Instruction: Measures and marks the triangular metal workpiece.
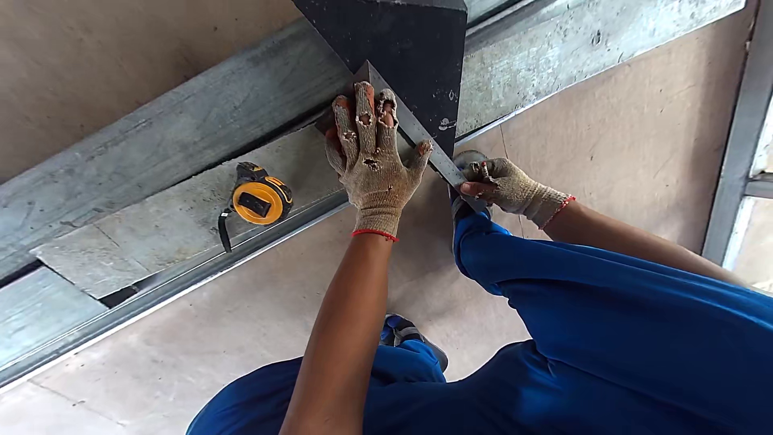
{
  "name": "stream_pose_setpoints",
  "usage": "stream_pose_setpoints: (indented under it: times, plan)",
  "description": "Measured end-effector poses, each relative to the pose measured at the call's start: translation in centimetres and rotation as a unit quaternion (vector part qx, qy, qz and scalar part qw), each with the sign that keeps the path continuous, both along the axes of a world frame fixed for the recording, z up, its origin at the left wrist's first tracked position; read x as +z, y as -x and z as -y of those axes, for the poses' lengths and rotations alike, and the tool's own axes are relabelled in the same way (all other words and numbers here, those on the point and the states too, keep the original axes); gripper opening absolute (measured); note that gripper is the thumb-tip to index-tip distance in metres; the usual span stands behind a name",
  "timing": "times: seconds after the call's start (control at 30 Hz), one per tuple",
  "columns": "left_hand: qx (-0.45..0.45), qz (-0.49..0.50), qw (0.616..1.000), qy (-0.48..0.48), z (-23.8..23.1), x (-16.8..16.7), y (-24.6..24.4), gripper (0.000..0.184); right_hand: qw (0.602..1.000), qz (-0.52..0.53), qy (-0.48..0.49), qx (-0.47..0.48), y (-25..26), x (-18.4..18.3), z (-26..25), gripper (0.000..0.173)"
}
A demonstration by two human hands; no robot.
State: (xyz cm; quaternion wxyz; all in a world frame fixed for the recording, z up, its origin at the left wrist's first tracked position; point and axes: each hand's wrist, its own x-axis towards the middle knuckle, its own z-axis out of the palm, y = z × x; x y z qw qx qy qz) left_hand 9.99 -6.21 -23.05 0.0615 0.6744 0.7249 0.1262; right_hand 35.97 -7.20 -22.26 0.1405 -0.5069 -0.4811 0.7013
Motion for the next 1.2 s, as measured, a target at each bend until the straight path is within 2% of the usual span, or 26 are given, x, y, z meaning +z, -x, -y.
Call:
stream_pose_setpoints:
  times: [0.13, 0.33, 0.53, 0.7, 1.2]
  plan:
    - [0.003, -0.001, 1.000, 0.003, 0.0, 0.2, -0.1, 0.092, 1.000, 0.006, 0.008, -0.003, 0.0, 0.5, -0.4, 0.007]
    - [-0.002, 0.006, 1.000, 0.001, 0.1, 0.2, 0.1, 0.088, 0.998, 0.013, -0.054, 0.032, 0.5, 0.6, -0.3, 0.013]
    - [-0.015, 0.007, 1.000, 0.002, 0.3, 0.2, 0.3, 0.083, 0.996, 0.020, -0.088, 0.013, 1.3, 1.0, 0.6, 0.012]
    - [-0.014, 0.015, 1.000, 0.013, 0.1, 0.4, 0.3, 0.085, 0.997, 0.039, -0.071, 0.014, 1.2, 0.9, 1.1, 0.014]
    - [-0.036, 0.017, 0.997, 0.062, 0.5, 0.9, 0.5, 0.087, 0.997, 0.010, -0.071, -0.020, 1.2, 0.3, 1.4, 0.015]
